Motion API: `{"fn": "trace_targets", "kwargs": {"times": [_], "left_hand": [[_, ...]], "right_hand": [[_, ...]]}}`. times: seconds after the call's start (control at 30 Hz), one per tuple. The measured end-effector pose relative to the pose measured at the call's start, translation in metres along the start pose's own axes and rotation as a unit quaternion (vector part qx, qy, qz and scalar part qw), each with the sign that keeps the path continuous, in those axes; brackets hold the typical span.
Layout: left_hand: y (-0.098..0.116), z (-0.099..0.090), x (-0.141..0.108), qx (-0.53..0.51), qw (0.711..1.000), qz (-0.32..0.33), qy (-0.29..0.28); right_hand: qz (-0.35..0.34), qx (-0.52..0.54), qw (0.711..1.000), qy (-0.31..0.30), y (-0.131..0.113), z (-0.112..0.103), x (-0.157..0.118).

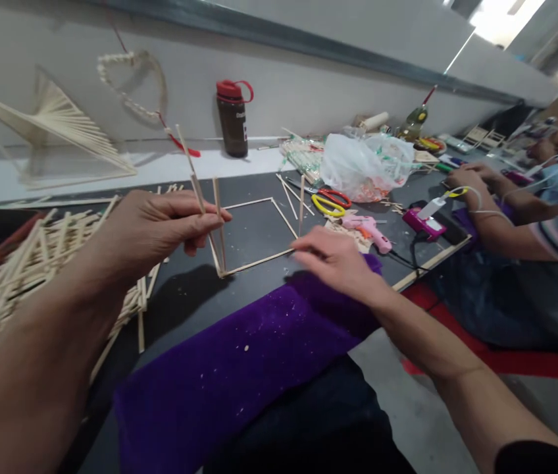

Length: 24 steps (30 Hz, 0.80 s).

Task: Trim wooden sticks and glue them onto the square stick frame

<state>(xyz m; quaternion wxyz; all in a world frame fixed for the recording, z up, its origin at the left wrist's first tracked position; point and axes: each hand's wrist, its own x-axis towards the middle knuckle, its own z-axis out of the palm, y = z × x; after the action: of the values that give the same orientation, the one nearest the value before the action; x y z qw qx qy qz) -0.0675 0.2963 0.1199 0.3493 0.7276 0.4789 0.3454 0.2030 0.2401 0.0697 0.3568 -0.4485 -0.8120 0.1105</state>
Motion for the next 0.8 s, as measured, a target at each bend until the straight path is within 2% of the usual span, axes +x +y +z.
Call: {"fn": "trace_targets", "kwargs": {"times": [0.07,0.13,0.17,0.27,0.37,0.5,0.67,0.8], "left_hand": [[0.001,0.000,-0.001,0.002,1.000,-0.006,0.012],[0.003,0.000,-0.001,0.004,1.000,-0.015,0.022],[0.003,0.000,-0.002,0.003,1.000,-0.018,0.022],[0.004,-0.001,-0.002,0.002,1.000,-0.016,0.006],[0.002,-0.003,-0.003,0.001,1.000,-0.017,-0.007],[-0.001,-0.005,-0.003,0.010,1.000,-0.012,-0.014],[-0.002,-0.004,-0.004,0.024,1.000,0.004,0.005],[-0.003,-0.004,-0.004,0.020,1.000,0.006,0.005]], "right_hand": [[0.093,-0.069,0.989,0.090,0.036,-0.032,-0.020],[0.241,-0.168,0.949,0.117,0.075,-0.059,-0.036],[0.317,-0.188,0.925,0.089,0.093,-0.069,-0.042],[0.384,-0.150,0.911,0.016,0.127,-0.087,-0.051],[0.414,-0.091,0.905,-0.012,0.137,-0.092,-0.048],[0.445,-0.022,0.894,0.036,0.139,-0.099,-0.044],[0.429,0.036,0.891,0.148,0.143,-0.107,-0.055],[0.353,0.023,0.885,0.302,0.127,-0.105,-0.058]]}}
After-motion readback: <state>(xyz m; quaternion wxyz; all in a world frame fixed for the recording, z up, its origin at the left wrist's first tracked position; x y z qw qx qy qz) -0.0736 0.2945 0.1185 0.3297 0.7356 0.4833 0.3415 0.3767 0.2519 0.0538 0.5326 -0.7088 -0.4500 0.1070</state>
